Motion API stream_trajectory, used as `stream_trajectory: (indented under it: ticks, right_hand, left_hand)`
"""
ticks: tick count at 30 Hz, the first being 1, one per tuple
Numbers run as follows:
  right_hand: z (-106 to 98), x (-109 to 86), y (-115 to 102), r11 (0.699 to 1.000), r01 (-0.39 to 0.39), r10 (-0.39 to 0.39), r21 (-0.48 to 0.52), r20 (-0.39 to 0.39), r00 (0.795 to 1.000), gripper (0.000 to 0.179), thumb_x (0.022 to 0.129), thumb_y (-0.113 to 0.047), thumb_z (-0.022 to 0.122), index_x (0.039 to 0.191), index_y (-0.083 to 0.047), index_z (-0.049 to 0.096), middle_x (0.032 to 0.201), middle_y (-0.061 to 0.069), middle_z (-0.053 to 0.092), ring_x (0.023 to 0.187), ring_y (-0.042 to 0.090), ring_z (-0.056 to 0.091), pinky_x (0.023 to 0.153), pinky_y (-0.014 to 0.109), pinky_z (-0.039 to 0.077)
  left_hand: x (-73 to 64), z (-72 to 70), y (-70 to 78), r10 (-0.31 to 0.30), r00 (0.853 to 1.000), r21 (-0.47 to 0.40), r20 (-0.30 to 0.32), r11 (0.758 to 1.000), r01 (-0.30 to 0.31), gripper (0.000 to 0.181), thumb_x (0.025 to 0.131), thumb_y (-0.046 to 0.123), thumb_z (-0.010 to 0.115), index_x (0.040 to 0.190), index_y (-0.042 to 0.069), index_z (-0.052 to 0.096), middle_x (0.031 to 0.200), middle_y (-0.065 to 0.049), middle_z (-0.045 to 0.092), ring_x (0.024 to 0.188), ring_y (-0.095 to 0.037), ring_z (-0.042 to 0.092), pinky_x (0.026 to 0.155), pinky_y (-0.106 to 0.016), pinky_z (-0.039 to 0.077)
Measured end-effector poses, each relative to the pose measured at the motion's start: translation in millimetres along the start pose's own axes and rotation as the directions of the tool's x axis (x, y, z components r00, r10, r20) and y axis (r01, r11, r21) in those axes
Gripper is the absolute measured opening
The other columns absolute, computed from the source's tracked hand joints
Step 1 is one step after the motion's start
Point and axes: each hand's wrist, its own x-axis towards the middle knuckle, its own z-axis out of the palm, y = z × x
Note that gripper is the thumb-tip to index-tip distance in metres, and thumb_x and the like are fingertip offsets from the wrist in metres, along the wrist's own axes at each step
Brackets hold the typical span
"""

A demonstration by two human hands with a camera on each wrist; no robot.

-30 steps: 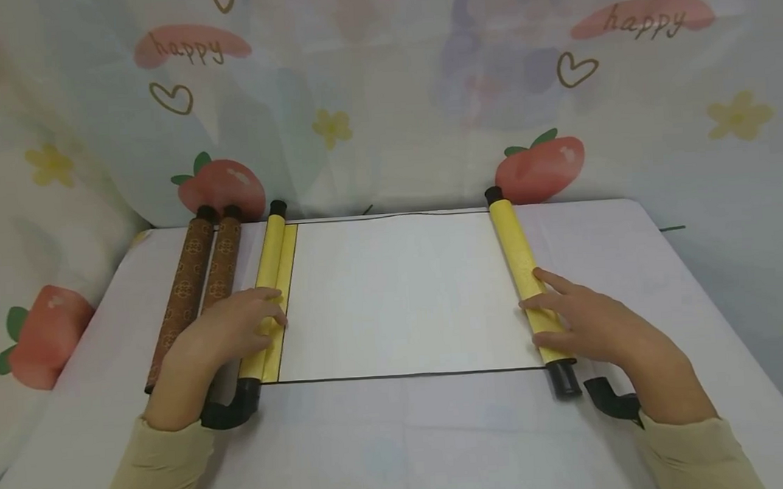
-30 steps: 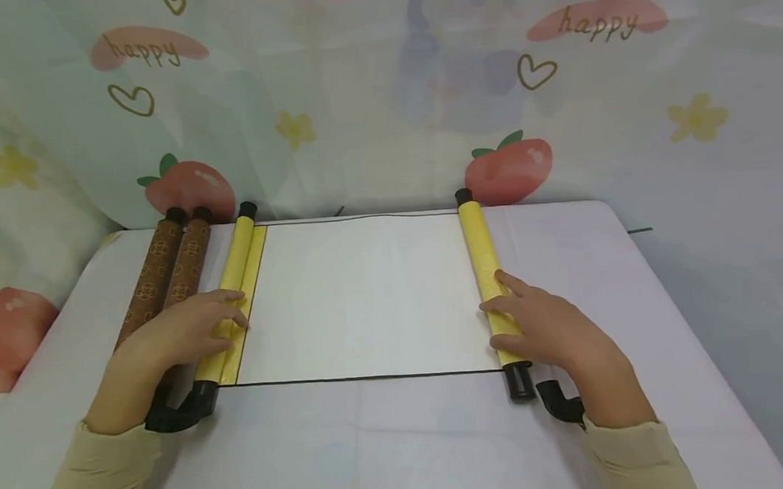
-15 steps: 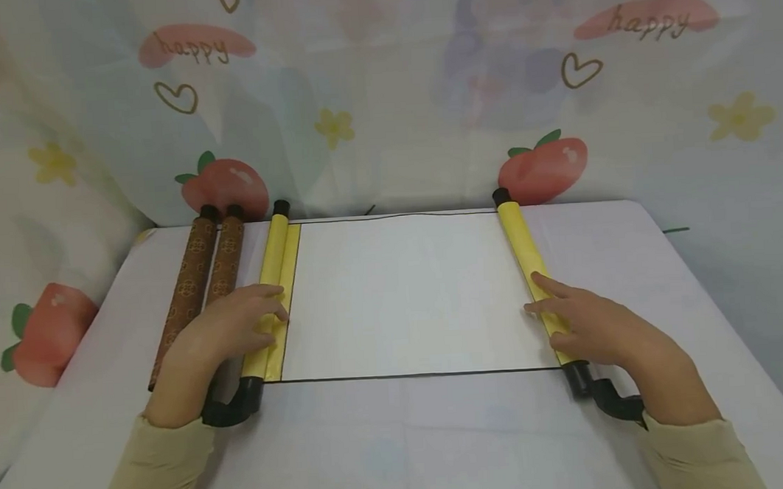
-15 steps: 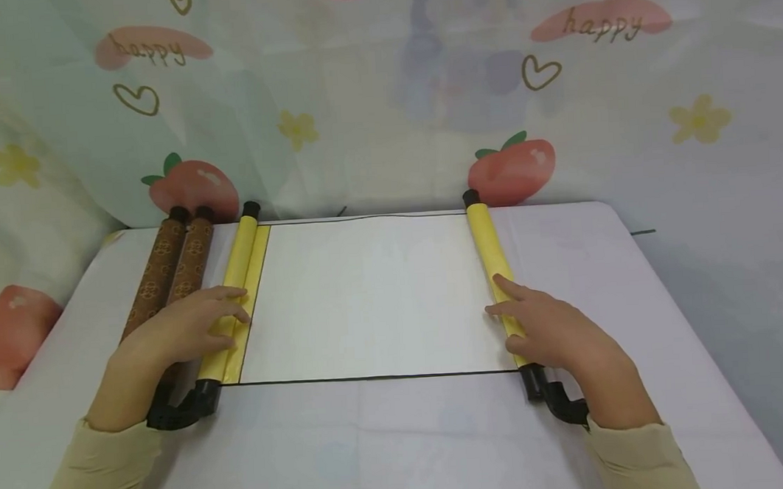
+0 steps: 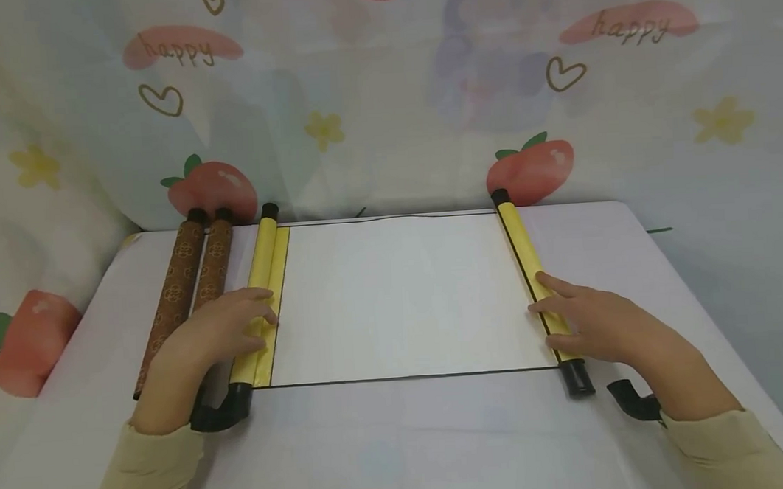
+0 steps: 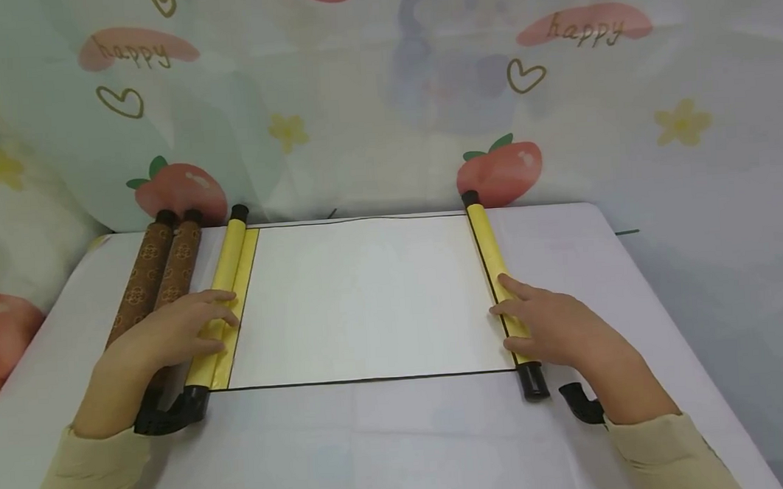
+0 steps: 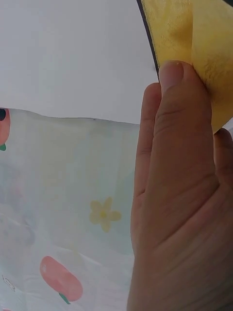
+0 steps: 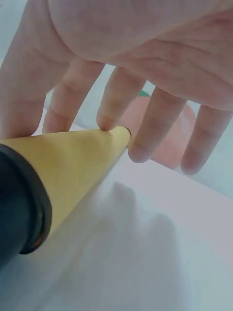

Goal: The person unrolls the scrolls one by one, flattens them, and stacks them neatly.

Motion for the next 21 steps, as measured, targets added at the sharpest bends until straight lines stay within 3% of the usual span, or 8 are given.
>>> stream_trajectory:
  ticks: [3,6,10,13,15,17,21]
  right_hand:
    - [0,1.1,1,1.000,0.006,-0.006,-0.015,0.006,1.000,0.050,0.086,-0.020,0.070,0.136,-0.017,0.063,0.160,0.014,0.032,0.113,0.034,0.062,0.074,0.039,0.050]
    - [1,0.8,2,0.999,0.022,-0.022,-0.047,0.009,1.000,0.054,0.084,-0.013,0.064,0.138,-0.015,0.061,0.159,0.015,0.033,0.118,0.035,0.060,0.065,0.031,0.042]
    - [2,-4.3,7,0.995,0.041,-0.043,-0.089,-0.015,0.999,0.050,0.087,-0.016,0.063,0.137,-0.014,0.062,0.156,0.017,0.039,0.130,0.040,0.052,0.072,0.035,0.049]
    - [3,-5.4,10,0.991,0.045,-0.049,-0.124,-0.030,0.998,0.048,0.091,-0.030,0.069,0.136,-0.015,0.062,0.155,0.017,0.040,0.131,0.042,0.051,0.086,0.047,0.053]
    - [4,-5.3,13,0.990,0.055,-0.062,-0.133,-0.044,0.997,0.054,0.088,-0.037,0.074,0.136,-0.016,0.063,0.154,0.017,0.041,0.129,0.042,0.052,0.092,0.053,0.051]
    - [5,-5.9,17,0.991,0.042,-0.046,-0.126,-0.031,0.998,0.057,0.086,-0.038,0.077,0.136,-0.017,0.062,0.155,0.018,0.039,0.124,0.041,0.056,0.090,0.053,0.052]
    - [7,-9.6,21,0.997,0.021,-0.022,-0.080,-0.007,1.000,0.052,0.088,-0.021,0.069,0.139,-0.017,0.060,0.157,0.019,0.034,0.121,0.039,0.059,0.074,0.036,0.051]
  left_hand:
    - [-0.9,0.7,-0.5,-0.001,1.000,-0.001,-0.002,1.000,0.001,0.025,0.082,0.007,0.078,0.107,0.013,0.075,0.143,-0.019,0.053,0.132,-0.042,0.047,0.099,-0.053,0.046]
    - [-1.4,3.7,-2.4,0.006,1.000,-0.012,-0.011,1.000,-0.007,0.027,0.083,0.007,0.077,0.109,0.012,0.075,0.143,-0.020,0.053,0.132,-0.042,0.047,0.098,-0.052,0.047]
    - [-4.0,7.5,-6.4,0.038,0.999,0.003,-0.039,0.999,-0.038,0.027,0.084,0.010,0.076,0.111,0.013,0.074,0.144,-0.019,0.053,0.134,-0.042,0.046,0.101,-0.053,0.045]
    - [-9.5,10.8,-11.5,0.080,0.994,0.049,-0.080,0.996,-0.076,0.024,0.085,0.014,0.077,0.110,0.014,0.074,0.144,-0.019,0.053,0.135,-0.044,0.044,0.104,-0.057,0.042]
    - [-14.6,12.8,-14.7,0.104,0.989,0.079,-0.106,0.992,-0.096,0.023,0.087,0.018,0.077,0.109,0.016,0.074,0.144,-0.018,0.053,0.136,-0.046,0.042,0.104,-0.059,0.040]
    - [-18.8,14.5,-17.2,0.131,0.984,0.088,-0.117,0.989,-0.121,0.024,0.088,0.021,0.076,0.111,0.017,0.074,0.146,-0.018,0.051,0.137,-0.047,0.041,0.104,-0.061,0.040]
    - [-24.3,19.5,-19.9,0.191,0.972,0.107,-0.135,0.978,-0.177,0.027,0.089,0.025,0.076,0.115,0.015,0.073,0.148,-0.018,0.049,0.137,-0.046,0.042,0.103,-0.060,0.042]
